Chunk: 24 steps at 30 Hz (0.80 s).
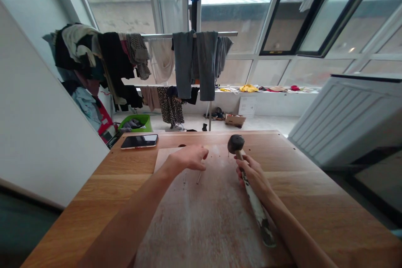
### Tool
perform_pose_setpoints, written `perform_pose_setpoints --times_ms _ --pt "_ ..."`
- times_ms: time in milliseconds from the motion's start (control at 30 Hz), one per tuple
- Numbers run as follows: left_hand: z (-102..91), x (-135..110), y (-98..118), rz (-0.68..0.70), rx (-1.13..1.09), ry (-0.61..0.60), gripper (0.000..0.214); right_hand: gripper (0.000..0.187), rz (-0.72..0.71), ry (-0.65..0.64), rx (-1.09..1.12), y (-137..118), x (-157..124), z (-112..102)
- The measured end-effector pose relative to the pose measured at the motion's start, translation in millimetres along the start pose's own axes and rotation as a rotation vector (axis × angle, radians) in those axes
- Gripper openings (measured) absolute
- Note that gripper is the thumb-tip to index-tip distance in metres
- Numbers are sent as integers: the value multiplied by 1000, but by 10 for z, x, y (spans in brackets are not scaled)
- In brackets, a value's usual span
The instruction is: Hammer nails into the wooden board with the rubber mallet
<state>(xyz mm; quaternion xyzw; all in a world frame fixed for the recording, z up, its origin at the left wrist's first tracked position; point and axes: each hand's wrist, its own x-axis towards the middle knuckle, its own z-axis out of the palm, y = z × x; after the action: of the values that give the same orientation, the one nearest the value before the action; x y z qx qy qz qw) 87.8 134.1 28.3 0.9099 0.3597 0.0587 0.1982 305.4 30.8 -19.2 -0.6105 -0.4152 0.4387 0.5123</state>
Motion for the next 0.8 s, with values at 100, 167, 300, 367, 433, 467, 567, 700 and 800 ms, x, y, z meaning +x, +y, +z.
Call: perform_pose_setpoints --times_ms 100,167,300,367,433,467,567,700,800 --pt "51 -69 10 -6 82 -22 11 43 -19 -12 -6 4 -2 13" --pt "96 -60 38 2 105 -19 14 43 -22 -27 -7 2 -2 17" --pt "116 11 83 43 79 10 11 43 -16 -26 -13 -2 -2 16" --pt "124 77 93 61 39 36 9 44 -32 -13 -9 -7 -7 11" --pt "161 168 93 69 -7 69 13 46 -54 4 11 -18 -16 4" --pt "192 221 89 70 -28 88 15 47 -63 9 30 -25 -22 1" --pt "304 380 66 70 -78 140 17 48 -81 -5 98 -45 -40 -6" --pt "414 508 27 66 -118 188 17 48 -52 -96 117 -62 -53 -5" --pt "451 546 12 61 -150 203 20 46 -3 -100 72 -72 -42 -6"
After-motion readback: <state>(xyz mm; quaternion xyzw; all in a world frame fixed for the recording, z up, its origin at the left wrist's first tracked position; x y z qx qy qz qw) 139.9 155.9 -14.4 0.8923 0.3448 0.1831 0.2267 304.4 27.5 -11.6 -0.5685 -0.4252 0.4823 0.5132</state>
